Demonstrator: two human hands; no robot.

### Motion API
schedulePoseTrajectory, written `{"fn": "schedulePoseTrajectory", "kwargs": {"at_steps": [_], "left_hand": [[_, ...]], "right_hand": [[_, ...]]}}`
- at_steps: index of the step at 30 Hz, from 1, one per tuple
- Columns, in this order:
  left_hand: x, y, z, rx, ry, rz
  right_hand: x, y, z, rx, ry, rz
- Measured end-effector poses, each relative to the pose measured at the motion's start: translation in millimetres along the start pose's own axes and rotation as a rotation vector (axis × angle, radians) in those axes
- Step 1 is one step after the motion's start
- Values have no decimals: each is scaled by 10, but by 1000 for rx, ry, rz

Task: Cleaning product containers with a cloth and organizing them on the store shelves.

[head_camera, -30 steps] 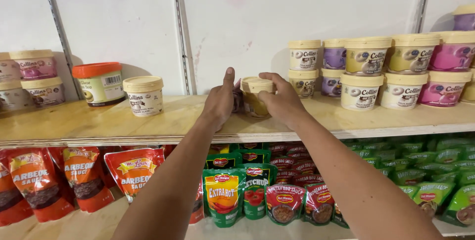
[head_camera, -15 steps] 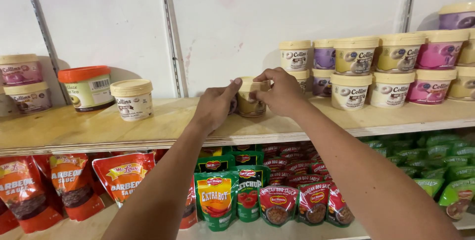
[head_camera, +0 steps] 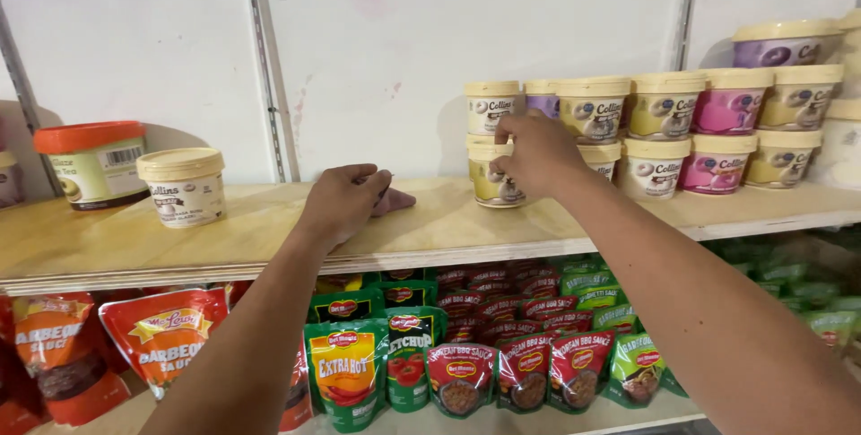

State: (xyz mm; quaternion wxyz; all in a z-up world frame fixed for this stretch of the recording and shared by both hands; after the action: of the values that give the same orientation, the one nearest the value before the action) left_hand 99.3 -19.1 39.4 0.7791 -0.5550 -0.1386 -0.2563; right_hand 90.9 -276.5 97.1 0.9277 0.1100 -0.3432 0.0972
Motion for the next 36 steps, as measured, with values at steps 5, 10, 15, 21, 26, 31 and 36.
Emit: {"fn": "schedulePoseTrajectory", "kwargs": {"at_steps": [5, 10, 15, 21, 26, 31, 36], "left_hand": [[-1, -29, -2, 88, -27, 46], [35, 68, 27, 84, -45, 62], [-16, 25, 45, 127, -56, 95], [2, 47, 35, 81, -59, 100], [-2, 9, -22, -53, 2, 74], [48, 84, -29, -101, 17, 62], [21, 58, -61, -50, 12, 87]], "right_hand": [[-18, -231, 43, -101, 12, 8], [-12, -314, 8, 13, 10, -25], [32, -227, -81, -73, 11, 45], [65, -205, -73, -137, 31, 37], [74, -185, -50, -131, 17, 75], [63, -160, -18, -188, 60, 33], [-62, 38, 189, -142, 92, -65]]}}
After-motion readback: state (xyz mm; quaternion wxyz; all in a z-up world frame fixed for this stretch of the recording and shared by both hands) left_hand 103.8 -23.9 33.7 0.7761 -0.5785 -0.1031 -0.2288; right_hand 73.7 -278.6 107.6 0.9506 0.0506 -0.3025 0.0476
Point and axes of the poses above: each hand's wrist, its own x-axis towards the middle knuckle, its own z-axis out of the back of the hand, y = z × x, the point moved 9 cm from there along x, towards the middle knuckle, and after that the axes turned 4 degrees about y, right-handed, at the moved point
